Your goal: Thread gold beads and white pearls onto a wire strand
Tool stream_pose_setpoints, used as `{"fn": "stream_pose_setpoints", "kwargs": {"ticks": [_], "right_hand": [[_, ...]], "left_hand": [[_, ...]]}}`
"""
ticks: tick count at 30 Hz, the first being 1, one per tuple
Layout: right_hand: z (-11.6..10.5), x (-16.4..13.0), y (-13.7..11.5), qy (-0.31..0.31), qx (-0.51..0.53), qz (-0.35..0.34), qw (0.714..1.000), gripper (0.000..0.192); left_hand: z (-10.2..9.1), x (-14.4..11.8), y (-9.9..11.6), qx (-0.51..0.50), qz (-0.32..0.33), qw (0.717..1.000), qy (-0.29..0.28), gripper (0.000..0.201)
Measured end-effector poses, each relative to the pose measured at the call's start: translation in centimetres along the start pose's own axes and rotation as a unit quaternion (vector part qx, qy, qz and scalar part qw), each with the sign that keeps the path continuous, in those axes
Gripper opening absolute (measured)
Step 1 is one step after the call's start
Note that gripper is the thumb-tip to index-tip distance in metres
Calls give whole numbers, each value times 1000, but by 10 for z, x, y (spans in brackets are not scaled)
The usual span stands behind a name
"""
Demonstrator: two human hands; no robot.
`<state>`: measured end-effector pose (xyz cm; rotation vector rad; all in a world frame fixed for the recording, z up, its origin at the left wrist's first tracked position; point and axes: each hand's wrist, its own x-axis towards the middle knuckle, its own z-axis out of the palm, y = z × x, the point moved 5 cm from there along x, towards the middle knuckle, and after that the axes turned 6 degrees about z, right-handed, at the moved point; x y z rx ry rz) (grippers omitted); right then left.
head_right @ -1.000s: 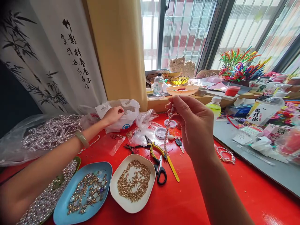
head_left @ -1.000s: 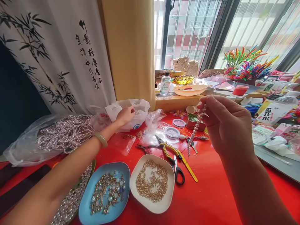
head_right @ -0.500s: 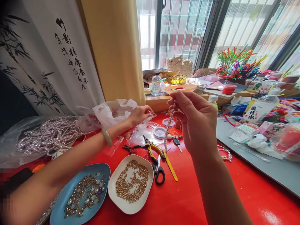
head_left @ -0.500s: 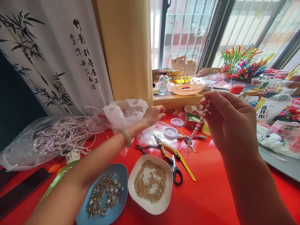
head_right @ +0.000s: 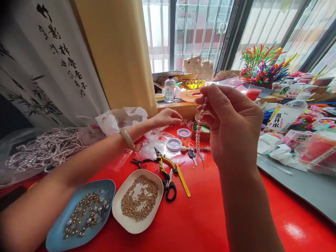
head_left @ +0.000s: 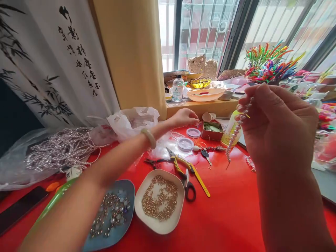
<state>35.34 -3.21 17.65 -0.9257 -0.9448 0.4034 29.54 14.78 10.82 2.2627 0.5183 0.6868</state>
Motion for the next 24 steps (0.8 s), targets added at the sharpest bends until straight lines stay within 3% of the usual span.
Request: {"fn": "stream_pose_setpoints", "kwargs": {"ticks": [3,6,9,11,13,17,24], "right_hand": [[16,-8,7,-50,-3,28,998,6],[46,-22,19,-128,-17,67,989,6],[84,-38,25,-188,-31,60,980,6],[110,-47,25,-215,-19,35,976,6],[135,-53,26,-241,4,21,970,5],[170,-63,39,-290,36,44,955,8],[201,-76,90,-351,16,142,926,12]], "left_hand": [[-34,-67,20,-49,-7,998,-28,29],[-61,-131,54,-89,-13,996,11,24],[-78,-169,83,-146,1,987,66,25],[-88,-180,88,-181,2,978,100,26],[-98,-187,80,-217,-8,967,134,25],[-114,-203,46,-306,-27,935,178,19],[-123,-233,-4,-428,-65,884,178,14]]}}
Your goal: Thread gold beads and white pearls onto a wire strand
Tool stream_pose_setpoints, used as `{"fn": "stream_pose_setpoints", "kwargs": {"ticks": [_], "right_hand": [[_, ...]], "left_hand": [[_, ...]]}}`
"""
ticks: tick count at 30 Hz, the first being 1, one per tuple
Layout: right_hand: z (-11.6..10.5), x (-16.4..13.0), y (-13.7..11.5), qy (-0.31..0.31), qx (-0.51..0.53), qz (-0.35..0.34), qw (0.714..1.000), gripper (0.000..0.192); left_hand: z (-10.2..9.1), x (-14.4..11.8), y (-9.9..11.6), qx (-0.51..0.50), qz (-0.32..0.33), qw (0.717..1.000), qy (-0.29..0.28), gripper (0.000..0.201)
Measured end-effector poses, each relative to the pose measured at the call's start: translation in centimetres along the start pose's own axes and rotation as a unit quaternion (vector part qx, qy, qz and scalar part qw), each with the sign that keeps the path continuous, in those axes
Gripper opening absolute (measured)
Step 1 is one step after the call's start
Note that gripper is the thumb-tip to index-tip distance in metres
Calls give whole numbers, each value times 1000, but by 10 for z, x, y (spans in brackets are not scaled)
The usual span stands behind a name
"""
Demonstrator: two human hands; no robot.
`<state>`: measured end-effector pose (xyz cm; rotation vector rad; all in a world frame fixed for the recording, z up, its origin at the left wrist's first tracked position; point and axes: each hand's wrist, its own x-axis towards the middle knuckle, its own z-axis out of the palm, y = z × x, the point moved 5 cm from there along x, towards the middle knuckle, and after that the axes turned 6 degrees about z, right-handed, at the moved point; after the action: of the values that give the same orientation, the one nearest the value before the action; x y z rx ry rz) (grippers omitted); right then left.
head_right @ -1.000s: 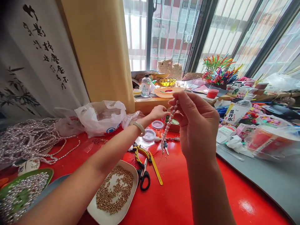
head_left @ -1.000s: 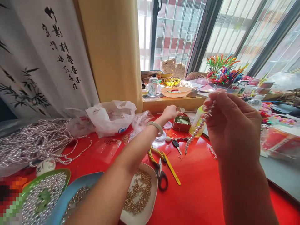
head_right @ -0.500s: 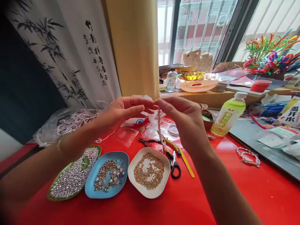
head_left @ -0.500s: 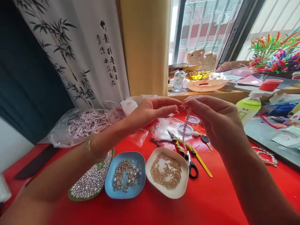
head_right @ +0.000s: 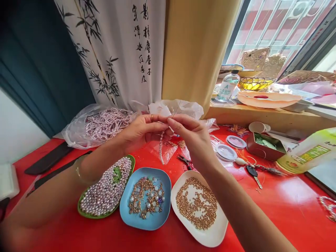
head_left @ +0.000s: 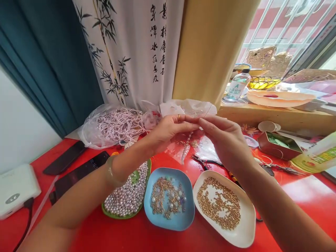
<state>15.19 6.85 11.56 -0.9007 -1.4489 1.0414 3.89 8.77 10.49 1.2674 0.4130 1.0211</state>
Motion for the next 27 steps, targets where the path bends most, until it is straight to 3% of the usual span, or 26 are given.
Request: {"fn": "stream_pose_setpoints", "kwargs": {"ticks": [5,16,23,25,27], "right_hand": [[6,5,16,7,-44,16,999,12],[23,1,29,-28,-13,59,998,12],[16,-8,27,61,-151,35,986,17],[25,-16,32,10,-250,30,968,10],[44,-28,45,-123,-363,24,923,10]], "left_hand": [[-17,-2,-15,-17,-44,999,6,12],[-30,-13,-23,-2,-64,998,0,12],[-49,-10,-19,78,-23,996,39,10],[-58,-9,-15,98,2,993,69,7],[-65,-8,-13,104,14,990,91,6]]}}
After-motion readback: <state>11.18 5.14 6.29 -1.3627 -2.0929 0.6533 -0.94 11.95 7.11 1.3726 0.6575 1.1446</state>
